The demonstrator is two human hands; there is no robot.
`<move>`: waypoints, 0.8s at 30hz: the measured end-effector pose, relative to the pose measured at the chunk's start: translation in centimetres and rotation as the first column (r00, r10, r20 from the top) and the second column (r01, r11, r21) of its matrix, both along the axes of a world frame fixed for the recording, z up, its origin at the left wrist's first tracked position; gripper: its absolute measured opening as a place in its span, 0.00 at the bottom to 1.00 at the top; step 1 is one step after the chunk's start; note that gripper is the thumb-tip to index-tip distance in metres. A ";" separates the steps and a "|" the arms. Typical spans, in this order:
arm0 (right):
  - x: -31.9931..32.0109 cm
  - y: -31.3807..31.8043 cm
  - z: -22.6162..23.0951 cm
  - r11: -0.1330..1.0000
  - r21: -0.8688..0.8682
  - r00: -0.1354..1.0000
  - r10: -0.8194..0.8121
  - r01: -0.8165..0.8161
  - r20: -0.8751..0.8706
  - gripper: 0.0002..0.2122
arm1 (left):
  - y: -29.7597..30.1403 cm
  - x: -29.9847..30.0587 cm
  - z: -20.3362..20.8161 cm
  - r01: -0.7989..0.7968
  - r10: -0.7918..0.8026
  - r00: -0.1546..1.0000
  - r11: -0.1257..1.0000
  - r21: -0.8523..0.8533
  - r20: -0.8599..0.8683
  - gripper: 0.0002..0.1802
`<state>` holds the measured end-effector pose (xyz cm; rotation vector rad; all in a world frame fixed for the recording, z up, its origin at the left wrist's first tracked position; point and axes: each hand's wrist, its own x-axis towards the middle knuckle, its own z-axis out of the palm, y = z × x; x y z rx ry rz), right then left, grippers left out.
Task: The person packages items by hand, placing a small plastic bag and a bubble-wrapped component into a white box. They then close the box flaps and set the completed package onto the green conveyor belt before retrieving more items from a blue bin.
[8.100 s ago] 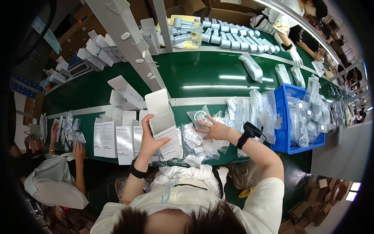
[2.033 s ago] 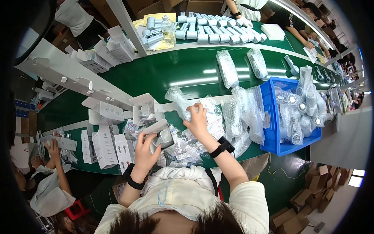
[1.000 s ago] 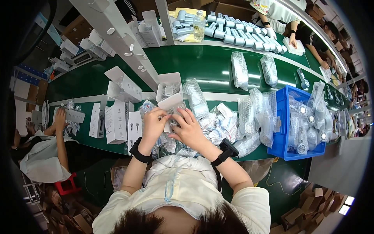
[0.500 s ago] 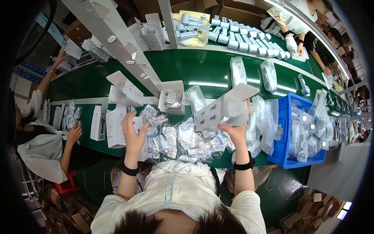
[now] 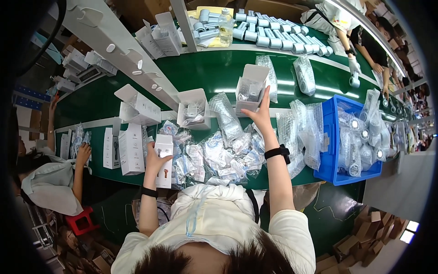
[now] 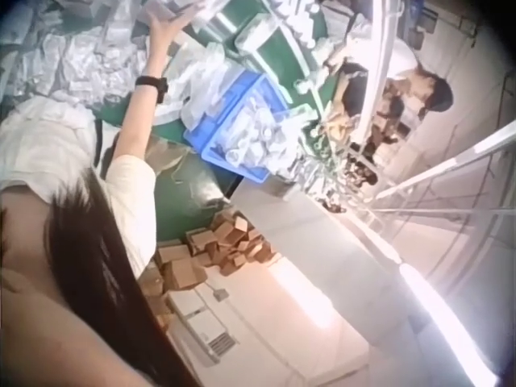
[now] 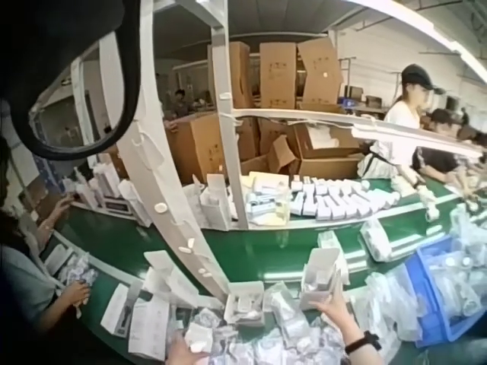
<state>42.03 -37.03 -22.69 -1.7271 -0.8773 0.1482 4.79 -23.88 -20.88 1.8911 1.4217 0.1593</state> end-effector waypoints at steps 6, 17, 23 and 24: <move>-6.6 -1.0 -0.1 0.979 -0.193 0.932 0.012 0.063 0.363 0.25 | -1.8 -0.5 3.0 -0.088 0.038 0.935 0.988 0.126 0.354 0.59; -10.0 6.8 -2.3 0.597 -0.795 0.922 0.240 0.105 0.303 0.31 | -6.5 0.0 -0.6 -0.010 -0.187 0.774 0.952 0.306 0.605 0.63; -9.2 4.5 -4.8 0.673 -0.738 0.891 0.309 0.043 0.334 0.38 | -5.1 0.6 1.8 0.380 -0.670 0.715 0.613 0.693 0.200 0.58; -9.5 5.2 -4.8 0.635 -0.772 0.929 0.263 0.038 0.262 0.41 | -5.5 1.0 2.9 0.389 -0.629 0.742 0.684 0.618 0.229 0.54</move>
